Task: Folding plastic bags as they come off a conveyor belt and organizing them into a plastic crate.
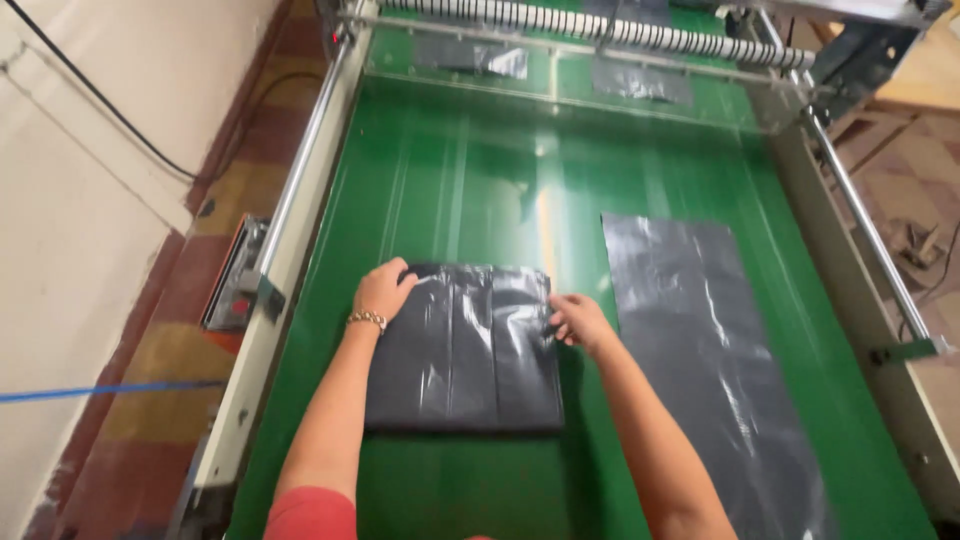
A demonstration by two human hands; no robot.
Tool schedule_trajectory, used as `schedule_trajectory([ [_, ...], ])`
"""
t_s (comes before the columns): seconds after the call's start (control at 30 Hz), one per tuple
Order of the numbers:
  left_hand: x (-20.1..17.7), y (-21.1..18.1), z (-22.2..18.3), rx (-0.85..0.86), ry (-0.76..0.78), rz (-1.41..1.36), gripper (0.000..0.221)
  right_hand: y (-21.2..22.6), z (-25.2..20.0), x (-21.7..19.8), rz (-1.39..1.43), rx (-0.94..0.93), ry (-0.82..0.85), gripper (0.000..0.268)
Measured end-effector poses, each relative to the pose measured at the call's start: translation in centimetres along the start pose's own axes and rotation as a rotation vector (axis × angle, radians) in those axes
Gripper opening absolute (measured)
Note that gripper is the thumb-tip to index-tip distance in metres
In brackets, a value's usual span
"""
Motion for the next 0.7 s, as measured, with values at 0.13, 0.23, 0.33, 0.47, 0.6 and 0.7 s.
schedule_trajectory([
  [0.13,0.6,0.1,1.3,-0.023,0.051,0.061,0.027,3.6,4.7,-0.4,-0.777,-0.241,-0.325,0.076],
  [0.23,1.2,0.7,1.0,-0.021,-0.025,0.054,0.025,7.6,4.5,2.8,-1.101,-0.196,-0.178,0.084],
  [0.33,1.3,-0.3,-0.8,0.003,-0.255,0.091,0.023,6.6,7.7,2.6,-1.065,-0.001,-0.054,0.075],
  [0.47,0.9,-4.1,-5.2,-0.023,-0.577,0.411,0.044,7.0,8.9,2.8,-1.23,0.095,-0.017,0.056],
  [0.6,5.6,-3.0,-5.6,0.06,-0.061,-0.67,0.052,8.9,2.3,6.0,-1.263,-0.25,-0.121,0.036],
  [0.7,3.8,-4.0,-9.4,-0.147,0.388,-1.395,0.092,7.9,-6.2,8.6,-1.2,-0.58,-0.215,0.027],
])
Point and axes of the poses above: each hand's wrist, its own z-axis towards the middle knuckle, its own x-axis out of the palm, y = z × x, the point moved 4 cm from there along z, towards the middle knuckle, and after that the axes turned 15 degrees about y, right-handed, at the moved point
